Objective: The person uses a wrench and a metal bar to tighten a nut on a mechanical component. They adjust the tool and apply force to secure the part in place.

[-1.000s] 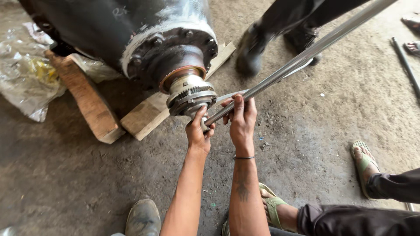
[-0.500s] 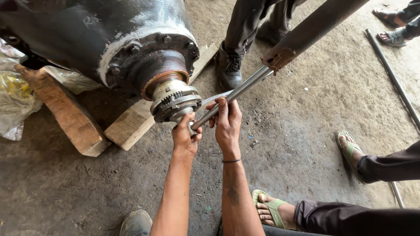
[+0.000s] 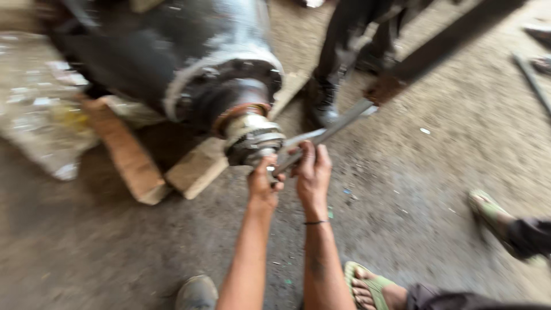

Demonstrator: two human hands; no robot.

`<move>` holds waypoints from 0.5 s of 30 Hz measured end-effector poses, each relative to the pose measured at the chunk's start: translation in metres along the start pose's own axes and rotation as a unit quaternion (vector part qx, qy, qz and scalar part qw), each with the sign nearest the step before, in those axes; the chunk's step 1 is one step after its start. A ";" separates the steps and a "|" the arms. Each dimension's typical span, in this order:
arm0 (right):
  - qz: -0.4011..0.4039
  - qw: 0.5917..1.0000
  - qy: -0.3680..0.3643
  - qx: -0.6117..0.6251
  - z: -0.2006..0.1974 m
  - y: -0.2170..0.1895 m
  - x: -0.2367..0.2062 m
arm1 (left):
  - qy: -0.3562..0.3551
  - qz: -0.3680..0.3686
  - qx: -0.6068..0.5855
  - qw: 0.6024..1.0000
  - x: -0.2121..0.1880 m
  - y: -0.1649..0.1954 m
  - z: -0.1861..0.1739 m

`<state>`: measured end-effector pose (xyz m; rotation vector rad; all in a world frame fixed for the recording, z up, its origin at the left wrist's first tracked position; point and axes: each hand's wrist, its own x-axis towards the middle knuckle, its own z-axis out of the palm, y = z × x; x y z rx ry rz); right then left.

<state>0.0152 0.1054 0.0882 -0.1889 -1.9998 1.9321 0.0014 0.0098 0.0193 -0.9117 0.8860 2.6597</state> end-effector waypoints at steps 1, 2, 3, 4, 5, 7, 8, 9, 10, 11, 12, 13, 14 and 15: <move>0.000 1.000 -0.007 0.022 0.000 0.000 0.001 | 0.001 0.003 0.002 1.000 0.000 -0.001 0.000; -0.005 1.000 -0.010 0.014 0.000 -0.001 0.000 | 0.002 0.005 0.005 1.000 0.000 -0.003 0.000; -0.012 1.000 -0.012 0.006 0.000 -0.001 0.000 | 0.002 0.012 0.004 1.000 0.001 -0.002 0.000; -0.018 1.000 -0.012 -0.005 0.000 -0.002 0.000 | 0.003 0.016 0.002 1.000 0.001 -0.004 0.000; -0.021 1.000 -0.016 -0.001 0.001 -0.003 -0.001 | 0.001 0.018 0.001 1.000 0.000 -0.004 0.001; -0.028 0.999 -0.020 0.004 0.001 -0.005 -0.003 | 0.003 0.025 -0.001 1.000 -0.001 -0.005 0.000; -0.029 0.999 -0.020 -0.002 0.002 -0.005 -0.004 | 0.004 0.027 -0.002 1.000 -0.002 -0.005 0.000; -0.031 0.999 -0.021 -0.009 0.003 -0.006 -0.004 | 0.004 0.028 -0.003 1.000 -0.003 -0.005 0.001; -0.032 0.999 -0.020 -0.016 0.003 -0.007 -0.005 | 0.005 0.029 -0.005 1.000 -0.003 -0.005 0.001; -0.031 0.999 -0.021 -0.014 0.003 -0.009 -0.005 | 0.005 0.029 -0.007 1.000 -0.005 -0.004 0.001; -0.030 0.999 -0.022 -0.012 0.003 -0.010 -0.005 | 0.006 0.026 -0.007 1.000 -0.006 -0.004 0.002; -0.030 0.999 -0.023 -0.010 0.004 -0.011 -0.005 | 0.006 0.024 -0.006 1.000 -0.006 -0.003 0.002; -0.029 0.999 -0.023 -0.020 0.003 -0.012 -0.005 | 0.005 0.022 -0.007 1.000 -0.008 -0.002 0.002; -0.029 0.999 -0.022 -0.030 0.003 -0.013 -0.006 | 0.008 0.023 -0.003 1.000 -0.009 -0.002 0.003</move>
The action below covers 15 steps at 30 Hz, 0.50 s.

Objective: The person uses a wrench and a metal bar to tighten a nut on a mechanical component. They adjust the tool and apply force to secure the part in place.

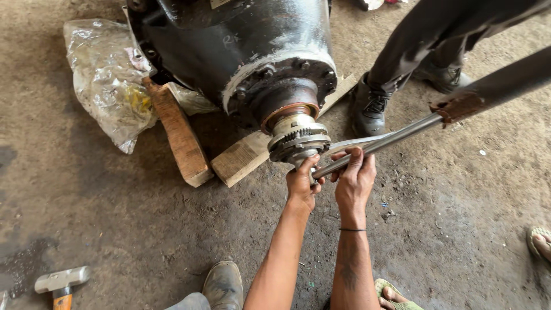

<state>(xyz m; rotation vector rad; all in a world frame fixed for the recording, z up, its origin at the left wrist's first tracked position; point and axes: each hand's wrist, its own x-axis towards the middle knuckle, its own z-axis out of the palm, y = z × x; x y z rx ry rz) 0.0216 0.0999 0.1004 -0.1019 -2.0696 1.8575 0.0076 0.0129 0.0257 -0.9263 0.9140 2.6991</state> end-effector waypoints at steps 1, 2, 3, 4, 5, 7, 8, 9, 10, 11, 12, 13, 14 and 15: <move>0.000 1.000 0.000 -0.010 0.000 -0.001 0.000 | 0.002 0.001 0.003 1.000 -0.001 0.001 0.001; 0.001 1.000 -0.004 -0.008 0.000 -0.002 0.000 | 0.005 0.001 0.007 1.000 -0.003 0.001 0.001; 0.001 1.000 -0.007 -0.005 -0.001 -0.003 0.001 | 0.009 0.002 0.016 1.000 -0.004 0.001 0.001; 0.001 1.000 -0.011 -0.002 0.000 -0.004 0.002 | 0.013 0.004 0.026 1.000 -0.005 0.002 0.002; 0.002 1.000 -0.010 0.000 0.000 -0.005 0.002 | 0.017 0.004 0.035 0.999 -0.006 0.002 0.002; 0.004 1.000 -0.008 0.004 0.000 -0.006 0.001 | 0.014 0.001 0.029 0.999 -0.007 0.003 0.003; 0.005 1.000 -0.006 0.001 0.001 -0.006 0.001 | 0.014 -0.001 0.026 1.000 -0.008 0.003 0.003; 0.007 1.000 -0.004 -0.002 0.001 -0.005 0.001 | 0.011 0.001 0.023 1.000 -0.008 0.003 0.003; 0.007 1.000 -0.001 -0.005 0.001 -0.005 0.001 | 0.007 0.003 0.020 1.000 -0.008 0.003 0.003; 0.005 1.000 -0.002 0.000 0.001 -0.004 0.001 | 0.003 0.005 0.017 1.000 -0.008 0.004 0.003; 0.003 1.000 -0.002 0.004 0.000 -0.004 0.001 | 0.002 0.005 0.017 1.000 -0.009 0.003 0.003; 0.000 1.000 -0.002 0.008 0.000 -0.003 0.002 | 0.001 0.006 0.018 1.000 -0.009 0.004 0.003; 0.000 1.000 -0.002 0.012 0.000 -0.001 0.002 | 0.000 0.007 0.019 1.000 -0.009 0.004 0.003; 0.001 1.000 -0.002 0.014 -0.001 0.000 0.003 | 0.005 0.009 0.022 1.000 -0.010 0.004 0.003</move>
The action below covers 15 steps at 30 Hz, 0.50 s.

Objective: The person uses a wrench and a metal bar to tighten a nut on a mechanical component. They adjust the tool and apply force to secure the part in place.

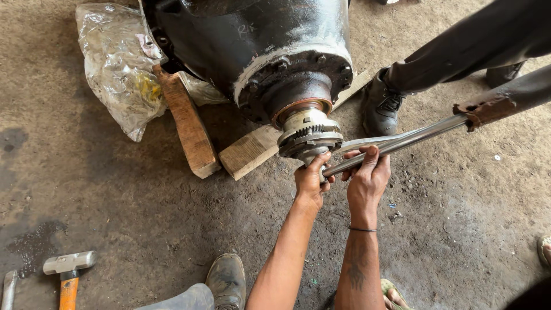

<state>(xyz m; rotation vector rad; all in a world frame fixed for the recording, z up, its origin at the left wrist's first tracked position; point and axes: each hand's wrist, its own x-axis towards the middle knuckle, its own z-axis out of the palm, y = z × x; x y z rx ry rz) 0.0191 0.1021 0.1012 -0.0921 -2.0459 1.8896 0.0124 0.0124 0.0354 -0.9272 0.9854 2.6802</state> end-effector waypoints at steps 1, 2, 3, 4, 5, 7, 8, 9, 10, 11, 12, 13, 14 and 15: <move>0.000 1.000 0.000 0.003 -0.001 0.001 0.001 | 0.004 0.003 0.003 1.000 0.000 0.000 0.000; 0.010 1.000 0.001 0.009 -0.003 0.003 0.002 | 0.008 0.006 0.006 1.000 0.000 0.001 0.001; 0.020 1.000 0.002 0.015 -0.005 0.004 0.002 | 0.009 0.010 0.014 1.000 -0.001 0.001 0.001; 0.030 0.999 0.004 0.021 -0.007 0.006 0.003 | 0.011 0.014 0.022 1.000 -0.001 0.001 0.001; 0.035 0.999 0.007 0.028 -0.007 0.008 0.004 | 0.012 0.017 0.030 0.999 -0.001 0.001 0.001; 0.045 0.998 0.013 0.040 -0.009 0.011 0.005 | 0.018 0.021 0.044 0.999 -0.001 0.001 0.001; 0.042 0.998 0.012 0.036 -0.010 0.012 0.005 | 0.020 0.023 0.052 0.998 -0.001 0.002 0.000; 0.039 0.999 0.012 0.033 -0.010 0.014 0.004 | 0.017 0.022 0.049 0.998 0.000 0.002 0.000; 0.036 0.999 0.012 0.030 -0.010 0.014 0.004 | 0.014 0.021 0.047 0.999 0.001 0.002 -0.001; 0.033 0.999 0.013 0.027 -0.010 0.015 0.004 | 0.010 0.019 0.044 0.999 0.001 0.001 -0.001; 0.031 0.999 0.014 0.025 -0.009 0.015 0.004 | 0.010 0.019 0.043 0.999 0.002 0.001 -0.001; 0.028 0.999 0.015 0.023 -0.008 0.015 0.005 | 0.010 0.018 0.042 0.999 0.003 0.001 -0.002; 0.029 0.999 0.014 0.022 -0.008 0.014 0.004 | 0.011 0.017 0.041 0.999 0.003 0.001 -0.002; 0.029 0.999 0.013 0.021 -0.008 0.014 0.004 | 0.010 0.016 0.043 0.999 0.003 0.001 -0.003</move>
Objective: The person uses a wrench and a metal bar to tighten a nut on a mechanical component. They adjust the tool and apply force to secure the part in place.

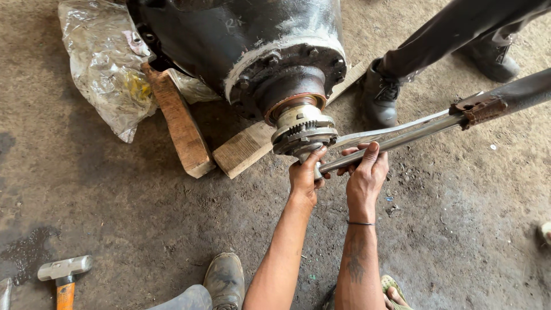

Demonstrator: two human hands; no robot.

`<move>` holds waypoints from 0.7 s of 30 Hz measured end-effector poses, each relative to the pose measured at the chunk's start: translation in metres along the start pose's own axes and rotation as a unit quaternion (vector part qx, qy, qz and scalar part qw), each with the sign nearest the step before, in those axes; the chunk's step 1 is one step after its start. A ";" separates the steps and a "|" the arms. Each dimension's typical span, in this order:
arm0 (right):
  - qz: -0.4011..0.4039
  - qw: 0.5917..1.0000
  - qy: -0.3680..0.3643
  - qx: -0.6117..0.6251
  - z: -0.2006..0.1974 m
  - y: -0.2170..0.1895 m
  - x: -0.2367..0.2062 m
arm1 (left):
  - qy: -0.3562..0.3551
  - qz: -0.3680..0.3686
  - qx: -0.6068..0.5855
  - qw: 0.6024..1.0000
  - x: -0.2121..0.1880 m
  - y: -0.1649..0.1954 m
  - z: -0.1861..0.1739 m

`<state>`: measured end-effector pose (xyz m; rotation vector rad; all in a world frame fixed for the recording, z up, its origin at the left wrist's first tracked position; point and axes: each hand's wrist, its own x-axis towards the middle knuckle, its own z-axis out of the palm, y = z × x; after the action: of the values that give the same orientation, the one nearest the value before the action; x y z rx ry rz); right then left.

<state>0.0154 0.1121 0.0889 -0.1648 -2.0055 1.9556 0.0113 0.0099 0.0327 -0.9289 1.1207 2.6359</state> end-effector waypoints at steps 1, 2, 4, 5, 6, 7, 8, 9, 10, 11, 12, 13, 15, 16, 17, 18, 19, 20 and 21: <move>0.000 1.000 -0.002 0.000 0.000 -0.001 0.000 | -0.001 0.000 0.002 1.000 0.000 0.000 0.000; 0.004 1.000 -0.002 -0.003 0.000 -0.002 -0.001 | -0.001 0.000 0.003 1.000 0.000 0.000 -0.001; 0.012 1.000 -0.002 -0.006 0.001 -0.004 -0.001 | 0.001 0.001 0.011 1.000 -0.001 0.000 -0.001; 0.012 1.000 -0.002 -0.006 0.001 -0.005 -0.002 | 0.002 0.001 0.014 1.000 -0.001 0.000 -0.001; 0.012 1.000 -0.003 -0.006 0.001 -0.005 -0.002 | 0.000 0.001 0.013 1.000 -0.001 0.001 -0.001; 0.011 1.000 -0.003 -0.007 0.001 -0.006 -0.001 | -0.002 0.001 0.011 1.000 -0.001 0.001 -0.001; 0.012 1.000 -0.002 -0.006 0.001 -0.006 -0.001 | -0.004 0.002 0.010 1.000 -0.002 0.001 -0.001; 0.012 1.000 -0.001 -0.007 0.001 -0.005 -0.001 | -0.006 0.001 0.007 1.000 -0.002 0.001 -0.001; 0.013 1.000 0.000 -0.006 0.001 -0.005 -0.001 | -0.007 0.001 0.005 1.000 -0.002 0.002 -0.001; 0.013 1.000 0.003 -0.005 0.002 -0.005 0.000 | -0.008 0.000 0.002 1.000 -0.002 0.002 -0.001; 0.013 1.000 0.005 -0.005 0.001 -0.004 0.000 | -0.010 0.000 0.000 1.000 -0.002 0.002 -0.001; 0.014 1.000 0.007 -0.004 0.001 -0.003 0.000 | -0.011 0.000 -0.001 1.000 -0.002 0.002 -0.001; 0.015 1.000 0.006 0.005 0.000 -0.001 0.001 | -0.012 0.000 -0.002 1.000 -0.002 0.001 -0.001; 0.016 1.000 0.006 0.010 0.000 0.001 0.001 | -0.012 0.001 -0.001 1.000 -0.002 0.001 -0.001; 0.021 1.000 0.007 0.016 -0.001 0.002 0.002 | -0.013 0.002 0.000 1.000 -0.002 0.001 -0.001; 0.027 0.999 0.007 0.022 -0.002 0.004 0.003 | -0.008 0.003 0.008 1.000 -0.002 0.001 -0.001; 0.033 0.999 0.008 0.029 -0.003 0.006 0.003 | -0.003 0.004 0.017 1.000 -0.002 0.001 -0.001; 0.046 0.998 0.010 0.038 -0.005 0.009 0.003 | 0.002 0.005 0.025 1.000 -0.002 0.001 -0.001; 0.059 0.997 0.012 0.048 -0.007 0.012 0.004 | 0.002 0.007 0.032 0.999 -0.002 0.002 -0.001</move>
<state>0.0122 0.1209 0.0780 -0.2877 -1.9219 2.1069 0.0130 0.0080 0.0339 -0.9178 1.2079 2.5941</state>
